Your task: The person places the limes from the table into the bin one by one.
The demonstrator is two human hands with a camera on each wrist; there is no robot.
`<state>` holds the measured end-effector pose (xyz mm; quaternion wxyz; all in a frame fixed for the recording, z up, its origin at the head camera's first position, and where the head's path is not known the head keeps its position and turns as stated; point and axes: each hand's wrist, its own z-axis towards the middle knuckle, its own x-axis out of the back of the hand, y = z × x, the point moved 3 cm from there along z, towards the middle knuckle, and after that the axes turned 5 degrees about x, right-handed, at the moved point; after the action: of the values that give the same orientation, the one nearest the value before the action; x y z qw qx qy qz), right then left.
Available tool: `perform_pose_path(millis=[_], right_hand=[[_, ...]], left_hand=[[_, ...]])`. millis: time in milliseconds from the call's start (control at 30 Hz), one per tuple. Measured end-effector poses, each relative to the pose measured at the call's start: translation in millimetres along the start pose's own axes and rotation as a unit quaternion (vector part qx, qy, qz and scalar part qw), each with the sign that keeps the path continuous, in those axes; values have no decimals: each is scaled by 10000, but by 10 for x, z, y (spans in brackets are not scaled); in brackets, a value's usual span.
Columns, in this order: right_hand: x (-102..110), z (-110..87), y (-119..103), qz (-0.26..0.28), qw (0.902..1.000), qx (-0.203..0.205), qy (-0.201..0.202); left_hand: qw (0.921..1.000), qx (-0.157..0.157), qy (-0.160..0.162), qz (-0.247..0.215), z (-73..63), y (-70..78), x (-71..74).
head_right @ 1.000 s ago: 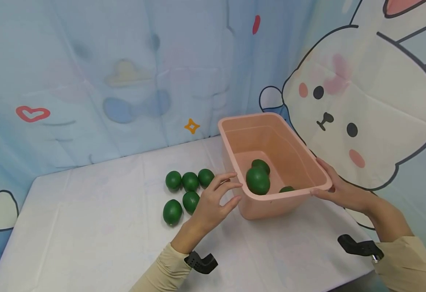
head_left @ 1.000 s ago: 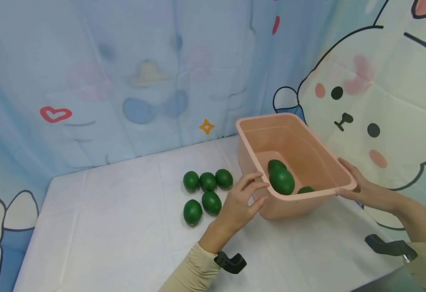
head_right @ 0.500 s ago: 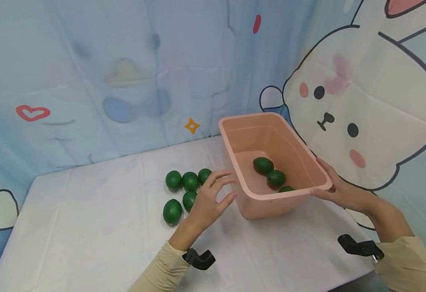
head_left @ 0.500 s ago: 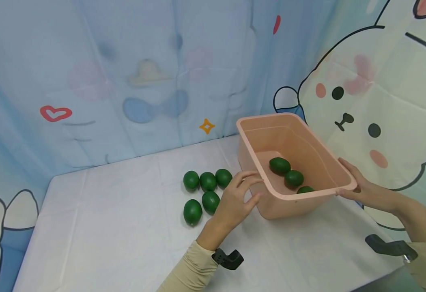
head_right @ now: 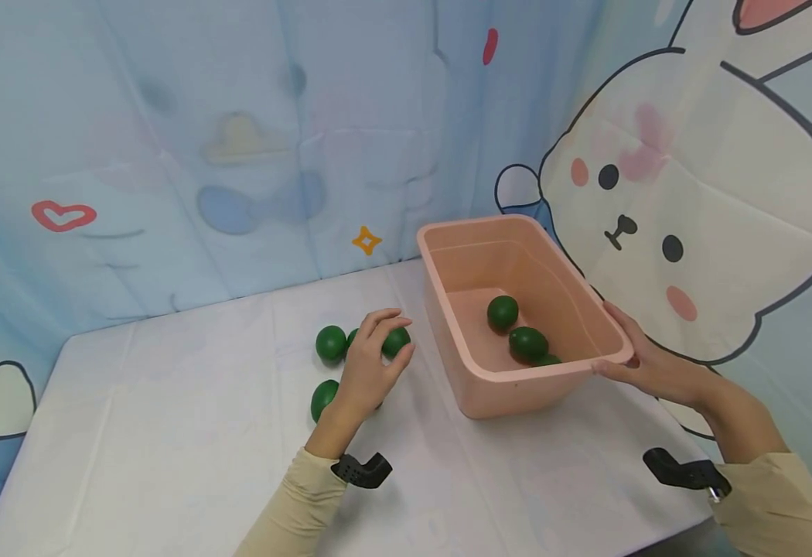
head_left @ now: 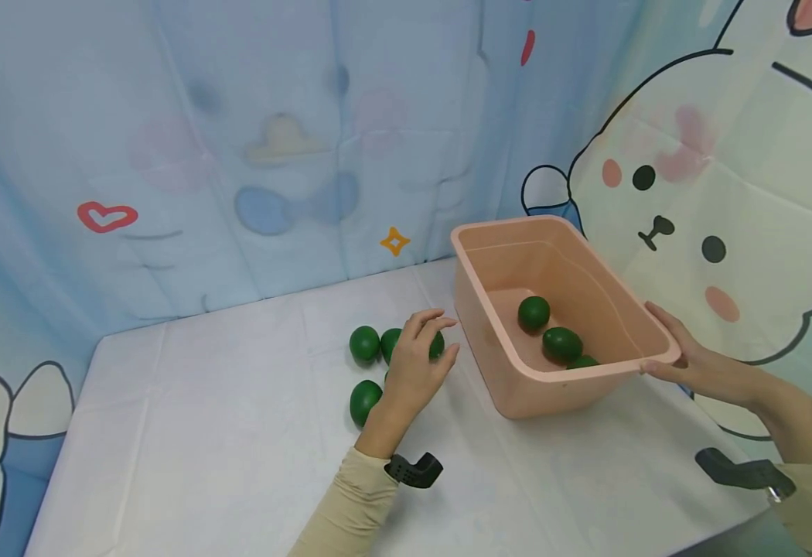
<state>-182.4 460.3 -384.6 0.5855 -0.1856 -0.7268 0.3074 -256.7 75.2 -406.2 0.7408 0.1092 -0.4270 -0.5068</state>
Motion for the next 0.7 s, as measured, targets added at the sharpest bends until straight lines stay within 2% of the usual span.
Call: perform_pose_path(millis=[200,367,567,700], right_hand=[[11,-17,-11,58,10000,-41,-39],[-24,112,-77,80,9998,49,-150],[-57,231,-119,111,9997,123,-174],[-89,260,-125,163,9997,135,-146]], left_hand=[[9992,385,-25,38,-8,-118,10],[9979,577,-168,238,-25,-290,3],[9957,683,-387,482,20,-472,-2],[9930,711,-652,675,84,-595,-11]])
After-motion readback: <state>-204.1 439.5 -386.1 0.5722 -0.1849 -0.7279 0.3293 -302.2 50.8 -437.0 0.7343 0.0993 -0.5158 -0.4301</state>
